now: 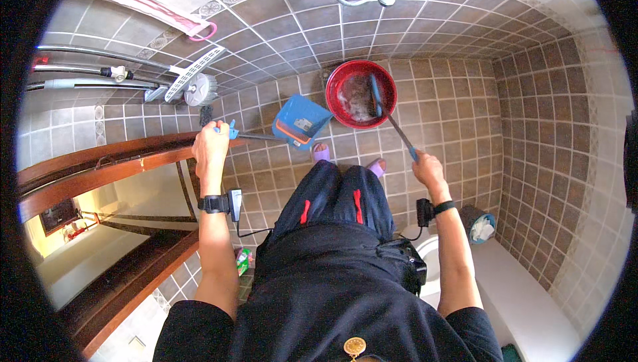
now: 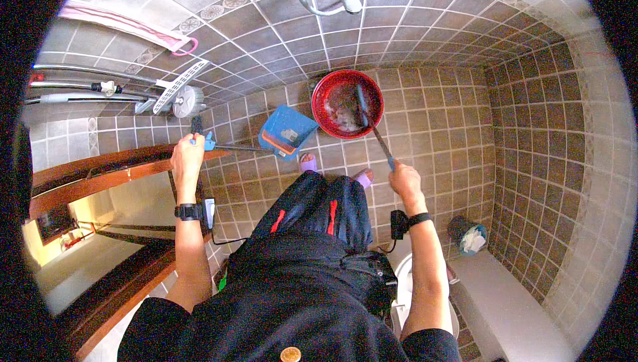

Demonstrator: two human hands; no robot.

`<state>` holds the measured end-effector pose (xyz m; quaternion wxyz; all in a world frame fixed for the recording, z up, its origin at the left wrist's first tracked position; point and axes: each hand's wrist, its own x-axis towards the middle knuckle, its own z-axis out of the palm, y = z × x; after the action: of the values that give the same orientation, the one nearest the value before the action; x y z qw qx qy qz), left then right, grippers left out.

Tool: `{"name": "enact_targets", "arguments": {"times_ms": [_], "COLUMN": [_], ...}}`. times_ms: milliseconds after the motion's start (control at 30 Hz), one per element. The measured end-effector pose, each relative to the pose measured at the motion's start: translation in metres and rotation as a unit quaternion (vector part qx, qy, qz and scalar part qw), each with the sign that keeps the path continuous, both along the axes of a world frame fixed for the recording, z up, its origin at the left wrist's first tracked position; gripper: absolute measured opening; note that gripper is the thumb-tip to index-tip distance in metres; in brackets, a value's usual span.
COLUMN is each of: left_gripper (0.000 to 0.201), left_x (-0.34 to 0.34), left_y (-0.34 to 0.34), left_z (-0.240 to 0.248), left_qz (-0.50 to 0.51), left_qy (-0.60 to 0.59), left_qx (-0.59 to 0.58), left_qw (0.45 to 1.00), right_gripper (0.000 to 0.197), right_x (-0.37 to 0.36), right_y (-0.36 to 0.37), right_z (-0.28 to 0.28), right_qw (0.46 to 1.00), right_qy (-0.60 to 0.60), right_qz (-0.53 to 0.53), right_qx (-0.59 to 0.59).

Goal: The person dips a squeegee and a brush into a bucket of soapy water, moving them around to rinse the cleaning heads.

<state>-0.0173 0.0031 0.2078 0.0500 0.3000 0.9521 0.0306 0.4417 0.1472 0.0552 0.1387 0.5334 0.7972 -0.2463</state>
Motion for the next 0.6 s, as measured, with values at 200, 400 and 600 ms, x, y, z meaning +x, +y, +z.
{"name": "enact_targets", "arguments": {"times_ms": [200, 400, 600], "left_gripper": [0.038, 0.037, 0.036], "left_x": [-0.032, -0.052, -0.074], "left_y": [0.009, 0.011, 0.024], "left_z": [0.002, -0.018, -0.028], "left_qz": [-0.006, -0.017, -0.034], "left_qy": [-0.011, 0.003, -0.016], "left_qx": [-0.003, 0.018, 0.033], "left_qw": [1.000, 1.000, 0.999], "right_gripper": [0.042, 0.041, 0.034], "right_x": [-0.063, -0.101, -0.098], "right_y": [-0.025, -0.026, -0.024], "right_z": [-0.007, -0.033, -0.041], "right_qw": [0.995, 0.990, 0.980], "right_qy": [0.031, 0.091, 0.100], "right_qz": [0.007, -0.103, -0.164], "right_qx": [-0.091, -0.031, -0.057]}}
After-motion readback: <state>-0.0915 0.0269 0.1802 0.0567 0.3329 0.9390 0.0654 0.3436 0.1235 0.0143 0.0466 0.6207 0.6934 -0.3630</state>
